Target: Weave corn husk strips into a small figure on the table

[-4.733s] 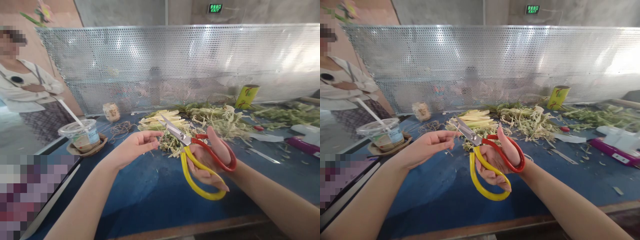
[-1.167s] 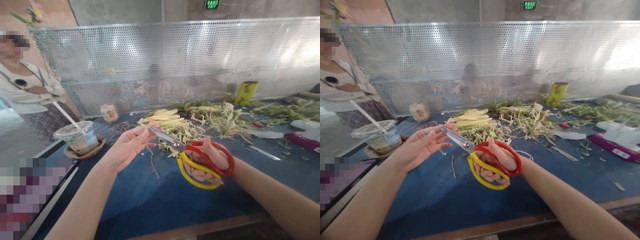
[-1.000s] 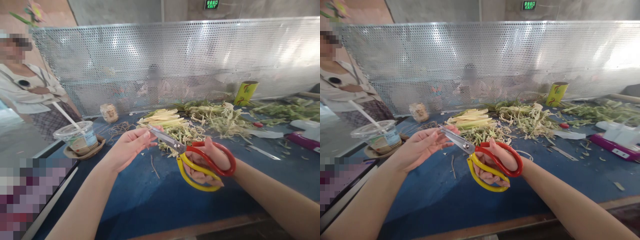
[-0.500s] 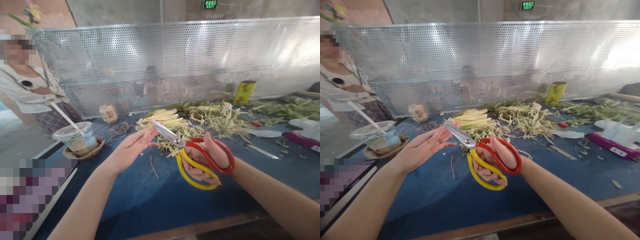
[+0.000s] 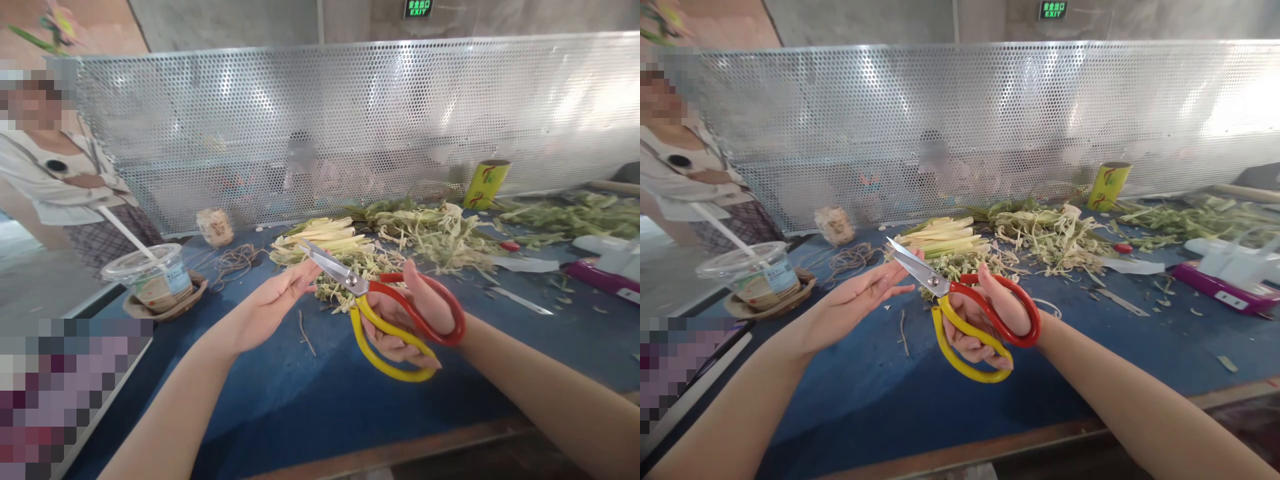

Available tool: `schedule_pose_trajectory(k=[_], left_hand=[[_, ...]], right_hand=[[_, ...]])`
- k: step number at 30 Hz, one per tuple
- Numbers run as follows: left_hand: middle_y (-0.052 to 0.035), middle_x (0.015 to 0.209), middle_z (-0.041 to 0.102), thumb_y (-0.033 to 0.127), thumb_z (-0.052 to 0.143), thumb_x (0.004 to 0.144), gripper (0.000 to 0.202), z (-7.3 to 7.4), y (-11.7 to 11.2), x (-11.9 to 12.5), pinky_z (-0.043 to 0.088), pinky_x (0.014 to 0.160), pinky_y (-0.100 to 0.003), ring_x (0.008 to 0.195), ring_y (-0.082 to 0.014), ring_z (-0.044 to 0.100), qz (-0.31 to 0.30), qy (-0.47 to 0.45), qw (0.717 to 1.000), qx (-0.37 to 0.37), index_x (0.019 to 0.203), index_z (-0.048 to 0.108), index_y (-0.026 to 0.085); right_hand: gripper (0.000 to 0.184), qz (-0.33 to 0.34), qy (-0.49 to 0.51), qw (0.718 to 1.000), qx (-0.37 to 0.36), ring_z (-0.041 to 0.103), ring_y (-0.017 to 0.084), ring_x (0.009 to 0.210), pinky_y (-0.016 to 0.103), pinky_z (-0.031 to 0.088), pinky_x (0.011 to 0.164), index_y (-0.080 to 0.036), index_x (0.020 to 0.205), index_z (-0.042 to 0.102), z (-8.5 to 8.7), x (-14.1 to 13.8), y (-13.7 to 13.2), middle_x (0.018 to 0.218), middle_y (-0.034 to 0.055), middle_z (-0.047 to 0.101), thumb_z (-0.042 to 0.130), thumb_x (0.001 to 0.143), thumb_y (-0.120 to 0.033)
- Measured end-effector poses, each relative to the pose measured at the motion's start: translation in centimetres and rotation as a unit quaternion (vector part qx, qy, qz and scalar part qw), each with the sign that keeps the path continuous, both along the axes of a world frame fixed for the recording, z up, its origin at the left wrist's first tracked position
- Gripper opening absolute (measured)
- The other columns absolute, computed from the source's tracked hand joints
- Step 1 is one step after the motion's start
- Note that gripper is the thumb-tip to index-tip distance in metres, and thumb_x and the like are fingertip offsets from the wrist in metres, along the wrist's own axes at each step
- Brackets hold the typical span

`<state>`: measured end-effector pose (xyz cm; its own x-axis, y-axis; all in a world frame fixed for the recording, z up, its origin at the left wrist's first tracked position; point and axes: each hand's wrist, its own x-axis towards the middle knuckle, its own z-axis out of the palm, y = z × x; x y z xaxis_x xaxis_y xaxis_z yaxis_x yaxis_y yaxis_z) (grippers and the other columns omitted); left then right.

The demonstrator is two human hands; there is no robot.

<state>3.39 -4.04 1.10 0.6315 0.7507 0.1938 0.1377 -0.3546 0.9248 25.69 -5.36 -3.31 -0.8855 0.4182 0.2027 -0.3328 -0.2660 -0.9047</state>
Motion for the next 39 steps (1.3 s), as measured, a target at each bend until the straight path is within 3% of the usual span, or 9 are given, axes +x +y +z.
schedule_pose_trajectory(k=[8,13,21,32,39], left_hand=[[0.0009,0.143,0.028,0.035,0.037,0.088,0.043,-0.03,0.03,0.03,0.031,0.102,-0.035,0.129,-0.0229,0.027,0.027,0.003,0.999,-0.022,0.130,0.038,0.027],[0.0016,0.143,0.029,0.036,0.038,0.087,0.043,-0.23,0.00,0.14,0.030,0.103,-0.035,0.130,-0.0222,0.024,0.006,-0.002,1.000,-0.023,0.129,0.038,0.028],[0.0034,0.144,0.026,0.036,0.034,0.088,0.044,-0.29,0.01,0.20,0.028,0.105,-0.035,0.131,-0.0206,0.021,-0.016,0.027,1.000,-0.002,0.132,0.033,0.031],[0.0037,0.139,0.035,0.035,0.038,0.087,0.041,0.07,-0.30,0.35,0.027,0.104,-0.033,0.128,-0.0217,0.030,-0.004,0.084,0.996,0.043,0.128,0.040,0.032],[0.0048,0.140,0.033,0.036,0.036,0.087,0.041,0.01,-0.71,0.55,0.015,0.108,-0.034,0.131,-0.0201,0.021,-0.023,0.097,0.993,0.060,0.127,0.043,0.031]], right_hand=[[0.084,-0.001,-0.004,1.000,0.021,0.033,0.006,0.037,0.020,0.034,0.032,-0.010,0.081,0.046,0.37,-0.25,-0.41,0.054,-0.0021,0.039,-0.002,0.068,-0.077],[0.081,-0.017,-0.016,0.999,0.035,0.031,0.005,0.035,0.020,0.032,0.031,-0.010,0.082,0.046,0.27,-0.27,-0.35,0.053,-0.0023,0.039,-0.001,0.071,-0.075],[0.084,-0.014,-0.027,0.999,0.031,0.031,0.005,0.036,0.021,0.033,0.032,-0.012,0.082,0.046,0.21,-0.32,-0.11,0.054,-0.0024,0.039,-0.006,0.067,-0.076],[0.088,-0.039,-0.055,0.998,0.003,0.029,0.004,0.033,0.020,0.031,0.030,-0.012,0.078,0.047,0.12,-0.48,-0.31,0.050,-0.0021,0.040,-0.010,0.063,-0.078],[0.082,-0.060,-0.080,0.995,-0.010,0.028,0.004,0.029,0.016,0.025,0.023,-0.013,0.073,0.046,0.13,-0.41,-0.47,0.045,-0.0037,0.039,-0.003,0.066,-0.079]])
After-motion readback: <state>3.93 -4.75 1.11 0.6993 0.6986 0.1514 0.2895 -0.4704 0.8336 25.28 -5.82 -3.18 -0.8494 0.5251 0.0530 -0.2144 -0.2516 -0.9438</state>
